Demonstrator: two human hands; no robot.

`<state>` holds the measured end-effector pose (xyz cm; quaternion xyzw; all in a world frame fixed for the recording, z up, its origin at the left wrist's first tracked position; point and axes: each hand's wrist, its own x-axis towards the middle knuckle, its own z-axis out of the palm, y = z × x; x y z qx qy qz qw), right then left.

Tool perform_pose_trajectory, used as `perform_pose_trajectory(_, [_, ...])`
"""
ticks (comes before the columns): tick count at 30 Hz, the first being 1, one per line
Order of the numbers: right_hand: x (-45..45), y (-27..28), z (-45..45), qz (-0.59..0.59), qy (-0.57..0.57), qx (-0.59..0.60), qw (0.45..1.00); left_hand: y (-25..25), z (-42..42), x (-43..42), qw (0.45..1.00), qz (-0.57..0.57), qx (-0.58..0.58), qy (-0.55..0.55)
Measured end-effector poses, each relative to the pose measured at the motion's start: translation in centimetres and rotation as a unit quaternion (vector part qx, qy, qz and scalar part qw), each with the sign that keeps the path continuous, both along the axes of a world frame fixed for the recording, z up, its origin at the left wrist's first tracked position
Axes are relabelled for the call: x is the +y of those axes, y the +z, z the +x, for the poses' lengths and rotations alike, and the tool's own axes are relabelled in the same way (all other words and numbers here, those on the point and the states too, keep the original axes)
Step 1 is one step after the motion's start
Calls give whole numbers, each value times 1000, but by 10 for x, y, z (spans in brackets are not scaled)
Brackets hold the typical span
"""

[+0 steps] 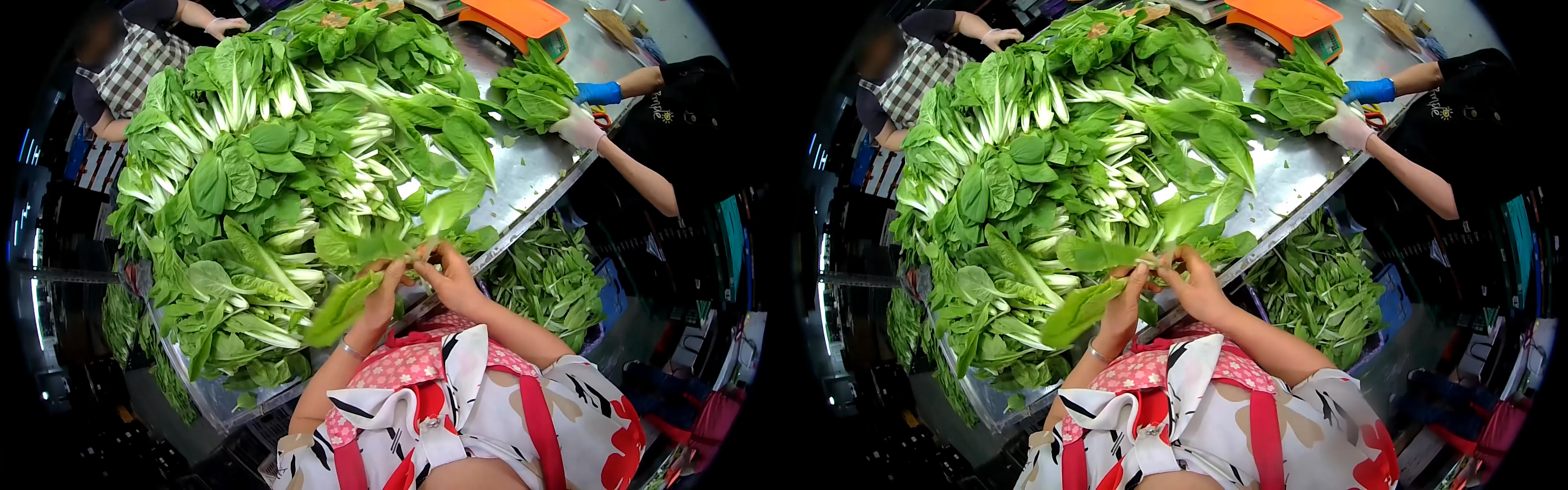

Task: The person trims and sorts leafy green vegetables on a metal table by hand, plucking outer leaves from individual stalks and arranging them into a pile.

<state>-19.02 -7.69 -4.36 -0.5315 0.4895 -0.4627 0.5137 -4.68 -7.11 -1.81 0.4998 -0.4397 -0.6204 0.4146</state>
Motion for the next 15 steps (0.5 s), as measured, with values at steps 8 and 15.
perform_pose_trajectory(8, [-55, 9, -68, 131, -3, 175, 976, 17, 37, 26, 978, -96, -21, 186])
perform_pose_trajectory(15, [-117, 49, -28, -58, 64, 252, 964, -5, 54, 16, 960, 65, 144, 229])
